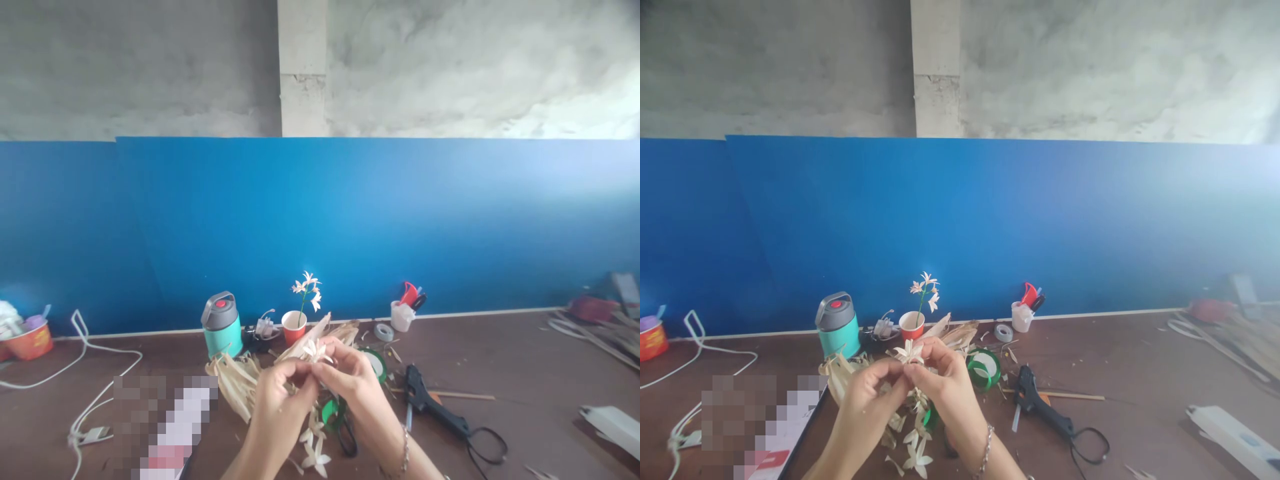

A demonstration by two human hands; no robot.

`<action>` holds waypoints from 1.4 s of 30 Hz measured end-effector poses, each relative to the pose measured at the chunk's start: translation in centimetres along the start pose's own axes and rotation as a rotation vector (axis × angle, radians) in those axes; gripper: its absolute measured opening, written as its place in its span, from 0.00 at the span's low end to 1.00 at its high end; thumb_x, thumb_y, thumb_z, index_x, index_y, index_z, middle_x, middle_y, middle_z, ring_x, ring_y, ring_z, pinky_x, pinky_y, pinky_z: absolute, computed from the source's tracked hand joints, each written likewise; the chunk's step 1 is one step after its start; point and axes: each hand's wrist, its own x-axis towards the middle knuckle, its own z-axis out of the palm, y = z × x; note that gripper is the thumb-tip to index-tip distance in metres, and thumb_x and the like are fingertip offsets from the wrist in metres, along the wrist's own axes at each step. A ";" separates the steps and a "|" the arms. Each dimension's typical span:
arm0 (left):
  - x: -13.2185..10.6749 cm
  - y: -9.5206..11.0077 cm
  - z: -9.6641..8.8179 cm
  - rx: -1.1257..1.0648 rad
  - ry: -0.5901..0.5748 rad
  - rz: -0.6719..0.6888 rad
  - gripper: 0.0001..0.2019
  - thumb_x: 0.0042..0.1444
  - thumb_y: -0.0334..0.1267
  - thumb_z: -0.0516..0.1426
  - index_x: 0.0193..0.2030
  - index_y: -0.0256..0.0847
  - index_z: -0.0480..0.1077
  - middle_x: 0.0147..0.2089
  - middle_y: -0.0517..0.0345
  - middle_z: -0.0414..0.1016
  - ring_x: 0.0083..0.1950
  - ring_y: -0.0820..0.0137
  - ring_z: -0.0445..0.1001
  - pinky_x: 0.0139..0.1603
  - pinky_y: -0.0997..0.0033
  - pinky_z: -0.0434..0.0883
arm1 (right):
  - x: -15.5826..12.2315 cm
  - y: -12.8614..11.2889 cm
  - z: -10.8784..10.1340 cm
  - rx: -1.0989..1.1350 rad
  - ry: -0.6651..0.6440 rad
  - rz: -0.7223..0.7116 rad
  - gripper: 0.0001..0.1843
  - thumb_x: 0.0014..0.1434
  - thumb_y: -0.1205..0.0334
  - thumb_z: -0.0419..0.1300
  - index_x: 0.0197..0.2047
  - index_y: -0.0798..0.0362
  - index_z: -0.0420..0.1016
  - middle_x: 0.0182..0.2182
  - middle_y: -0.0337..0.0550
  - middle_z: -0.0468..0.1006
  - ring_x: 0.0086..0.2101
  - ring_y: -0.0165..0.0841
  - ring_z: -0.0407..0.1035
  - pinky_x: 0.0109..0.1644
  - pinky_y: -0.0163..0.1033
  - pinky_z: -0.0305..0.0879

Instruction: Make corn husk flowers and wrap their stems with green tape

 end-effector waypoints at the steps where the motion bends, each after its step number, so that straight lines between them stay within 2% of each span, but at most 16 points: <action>1: 0.1 0.2 -0.1 -0.085 -0.034 -0.050 0.11 0.50 0.42 0.57 0.24 0.37 0.72 0.21 0.59 0.71 0.24 0.72 0.66 0.25 0.75 0.62 | 0.0 -0.2 -0.2 0.035 -0.043 0.042 0.07 0.47 0.62 0.67 0.28 0.55 0.75 0.27 0.38 0.72 0.30 0.30 0.64 0.35 0.33 0.60; 7: 0.4 0.5 -0.4 -0.354 -0.140 -0.189 0.11 0.44 0.41 0.61 0.19 0.37 0.70 0.17 0.62 0.67 0.22 0.76 0.59 0.24 0.76 0.55 | 0.0 -1.0 -1.0 0.191 -0.172 0.158 0.07 0.48 0.63 0.66 0.23 0.57 0.77 0.24 0.38 0.72 0.25 0.27 0.65 0.31 0.33 0.60; 13: 0.5 0.6 -0.9 -0.565 -0.199 -0.263 0.10 0.40 0.39 0.65 0.18 0.37 0.70 0.18 0.62 0.69 0.24 0.77 0.62 0.28 0.77 0.59 | 0.2 -0.9 -1.3 0.265 -0.189 0.304 0.07 0.49 0.60 0.64 0.30 0.54 0.80 0.26 0.41 0.76 0.27 0.30 0.68 0.34 0.35 0.63; 16: 0.7 0.4 -1.0 -0.714 -0.256 -0.323 0.11 0.40 0.38 0.67 0.18 0.36 0.70 0.19 0.64 0.67 0.24 0.79 0.63 0.28 0.79 0.60 | 0.3 -0.7 -1.4 0.216 -0.160 0.300 0.06 0.48 0.61 0.65 0.31 0.51 0.81 0.31 0.42 0.78 0.32 0.32 0.69 0.37 0.36 0.65; 20: 0.6 -0.2 -0.8 -0.869 -0.320 -0.389 0.09 0.38 0.35 0.68 0.22 0.36 0.73 0.21 0.65 0.66 0.23 0.80 0.64 0.27 0.80 0.61 | 0.3 -0.4 -1.5 0.187 -0.202 0.263 0.04 0.47 0.62 0.66 0.29 0.51 0.81 0.35 0.43 0.78 0.38 0.35 0.69 0.40 0.37 0.65; 23: 0.4 -0.5 -0.6 -0.919 -0.373 -0.427 0.09 0.37 0.35 0.69 0.24 0.35 0.75 0.22 0.64 0.66 0.23 0.81 0.64 0.27 0.79 0.61 | 0.3 -0.3 -1.7 0.228 -0.260 0.267 0.05 0.45 0.62 0.67 0.28 0.53 0.81 0.37 0.45 0.77 0.37 0.35 0.69 0.36 0.37 0.64; 25: 0.3 -0.6 -0.4 -0.923 -0.386 -0.439 0.09 0.37 0.35 0.69 0.24 0.35 0.75 0.23 0.63 0.68 0.23 0.80 0.65 0.27 0.79 0.62 | 0.3 -0.2 -1.8 0.244 -0.287 0.273 0.06 0.44 0.63 0.68 0.28 0.55 0.81 0.42 0.47 0.75 0.36 0.35 0.70 0.33 0.36 0.64; 28: 0.4 -0.4 -0.4 -0.841 -0.375 -0.418 0.09 0.36 0.35 0.68 0.22 0.36 0.74 0.24 0.63 0.68 0.24 0.79 0.64 0.28 0.77 0.62 | 0.2 -0.3 -1.6 0.244 -0.258 0.259 0.05 0.42 0.64 0.68 0.26 0.56 0.81 0.50 0.46 0.72 0.39 0.36 0.69 0.33 0.35 0.64; 31: 0.6 0.2 -0.7 -0.670 -0.403 -0.335 0.08 0.39 0.37 0.66 0.22 0.36 0.73 0.21 0.64 0.65 0.24 0.78 0.61 0.29 0.77 0.61 | 0.2 -0.4 -1.2 0.258 -0.198 0.259 0.05 0.39 0.65 0.69 0.23 0.56 0.80 0.50 0.45 0.71 0.41 0.37 0.67 0.34 0.34 0.64; 34: 0.8 0.7 -0.9 -0.475 -0.409 -0.242 0.08 0.44 0.39 0.62 0.23 0.36 0.72 0.21 0.63 0.64 0.25 0.76 0.60 0.28 0.76 0.58 | 0.2 -0.4 -0.9 0.249 -0.153 0.250 0.05 0.39 0.65 0.70 0.21 0.56 0.79 0.49 0.44 0.71 0.38 0.35 0.67 0.33 0.34 0.63; 36: 0.7 0.8 -0.6 -0.344 -0.331 -0.201 0.08 0.46 0.39 0.60 0.23 0.36 0.71 0.20 0.64 0.63 0.23 0.76 0.58 0.26 0.76 0.56 | 0.2 -0.3 -0.8 0.213 -0.109 0.227 0.05 0.40 0.65 0.70 0.19 0.56 0.78 0.48 0.44 0.72 0.37 0.35 0.68 0.35 0.34 0.63; 38: 0.6 0.8 -0.2 -0.201 -0.178 -0.166 0.08 0.45 0.39 0.60 0.23 0.37 0.70 0.19 0.64 0.63 0.22 0.76 0.58 0.24 0.76 0.55 | 0.3 -0.1 -0.7 0.163 -0.040 0.186 0.06 0.39 0.65 0.70 0.18 0.56 0.77 0.48 0.45 0.72 0.39 0.37 0.68 0.38 0.36 0.63; 40: 0.4 0.5 0.2 -0.063 -0.010 -0.117 0.06 0.44 0.37 0.59 0.22 0.38 0.70 0.18 0.63 0.65 0.22 0.74 0.61 0.24 0.75 0.57 | 0.3 0.1 -0.5 0.097 0.035 0.130 0.07 0.39 0.64 0.70 0.18 0.55 0.77 0.48 0.45 0.72 0.43 0.40 0.67 0.42 0.37 0.62; 42: 0.2 0.3 0.5 0.022 0.083 -0.071 0.06 0.44 0.37 0.59 0.22 0.39 0.69 0.20 0.61 0.69 0.23 0.70 0.65 0.25 0.74 0.59 | 0.3 0.2 -0.2 0.034 0.092 0.076 0.08 0.39 0.62 0.71 0.18 0.54 0.77 0.48 0.45 0.72 0.46 0.42 0.66 0.44 0.39 0.61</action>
